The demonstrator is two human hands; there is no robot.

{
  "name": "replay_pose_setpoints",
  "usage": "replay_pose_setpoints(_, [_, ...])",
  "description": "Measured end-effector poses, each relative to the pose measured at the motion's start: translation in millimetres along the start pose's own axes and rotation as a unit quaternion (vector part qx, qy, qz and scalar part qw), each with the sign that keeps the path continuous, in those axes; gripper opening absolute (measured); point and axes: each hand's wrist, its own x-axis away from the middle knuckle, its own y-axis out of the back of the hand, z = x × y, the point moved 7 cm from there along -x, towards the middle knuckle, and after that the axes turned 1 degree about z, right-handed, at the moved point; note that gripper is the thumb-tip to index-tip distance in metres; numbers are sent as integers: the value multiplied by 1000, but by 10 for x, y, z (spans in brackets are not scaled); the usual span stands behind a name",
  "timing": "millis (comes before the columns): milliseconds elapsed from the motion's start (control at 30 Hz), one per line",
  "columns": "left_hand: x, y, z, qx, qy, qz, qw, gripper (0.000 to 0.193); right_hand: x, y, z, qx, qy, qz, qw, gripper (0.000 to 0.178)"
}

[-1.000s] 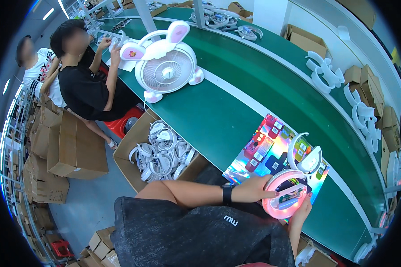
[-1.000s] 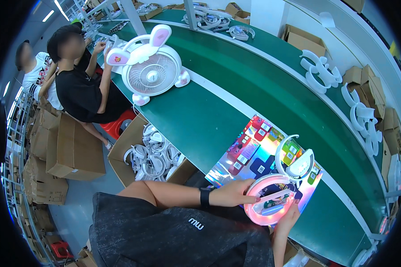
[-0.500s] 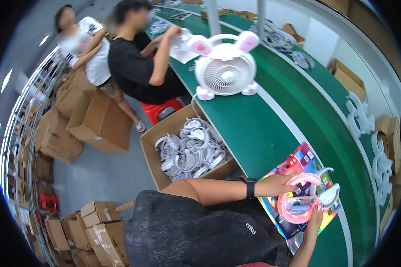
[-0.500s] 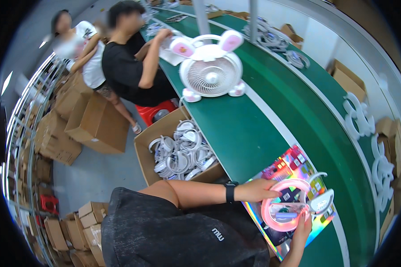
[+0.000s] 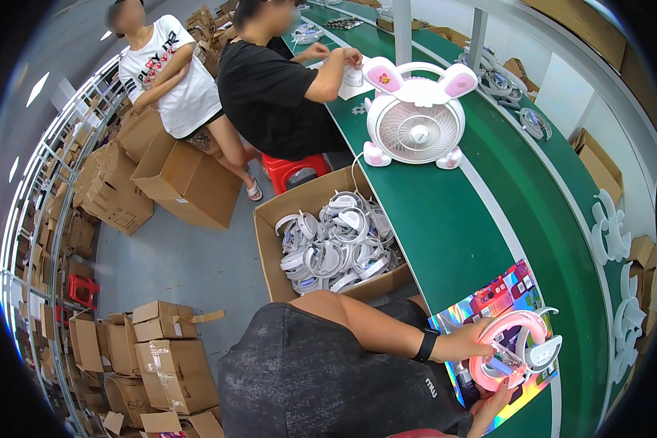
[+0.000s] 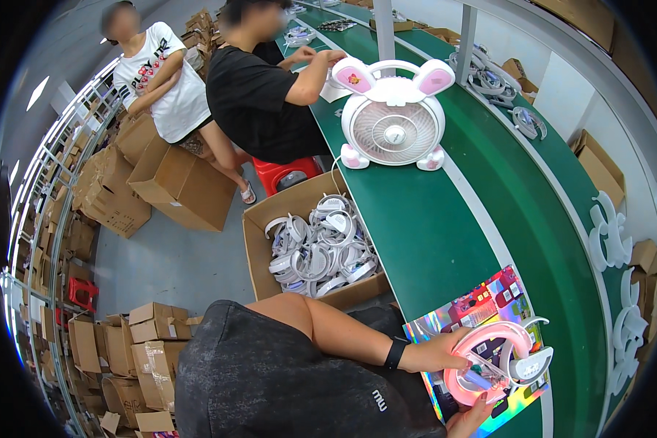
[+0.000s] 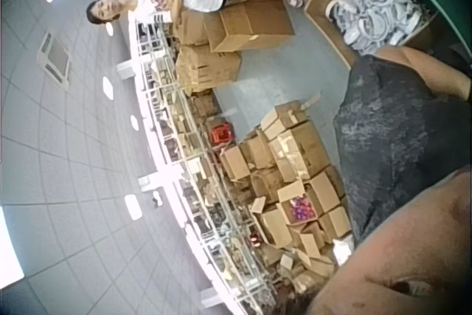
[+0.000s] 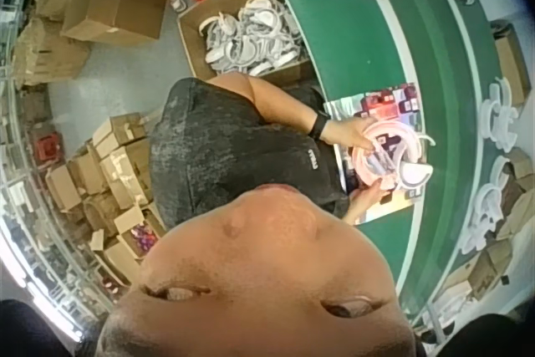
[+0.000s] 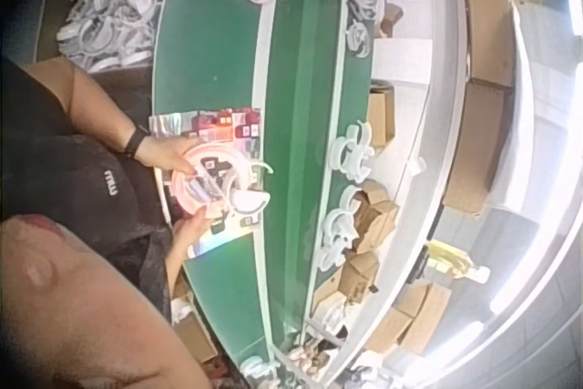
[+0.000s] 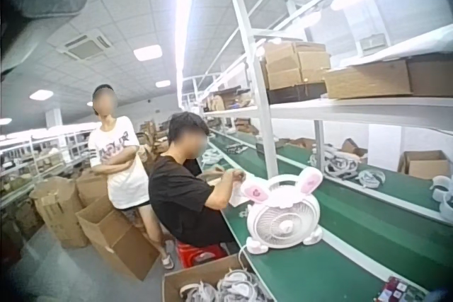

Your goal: Assembling components of circular LED light fixtures on an assembly line.

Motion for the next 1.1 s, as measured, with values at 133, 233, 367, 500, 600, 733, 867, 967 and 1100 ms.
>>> replay_pose_setpoints(133, [-120,-90,168,57,68,95,992,70,-141,418,-159,41,5,8,999,61])
replay_pose_setpoints(233, [-242,-51,99,4,33,102,994,59,-2,225,212,44,60,67,995,66])
replay_pose_setpoints(367, [-197,-16,23,-112,38,86,989,44,207,70,355,142,-27,106,984,65])
replay_pose_setpoints(500, [-219,-94,95,-178,32,108,978,42,319,270,203,120,-54,35,991,57])
replay_pose_setpoints(600, [-286,-127,69,-219,17,179,959,48,308,324,112,49,-5,68,996,80])
replay_pose_setpoints(733, [-199,-108,-114,-61,55,177,981,31,229,228,65,63,-5,119,991,91])
replay_pose_setpoints(867, [-189,-47,24,2,167,116,979,33,224,143,69,146,12,120,982,85])
replay_pose_setpoints(967, [-217,-81,37,45,183,86,978,34,259,29,171,117,13,132,984,78])
replay_pose_setpoints(1100, [-250,-113,24,-11,171,136,976,40,296,-22,194,61,-42,154,985,76])
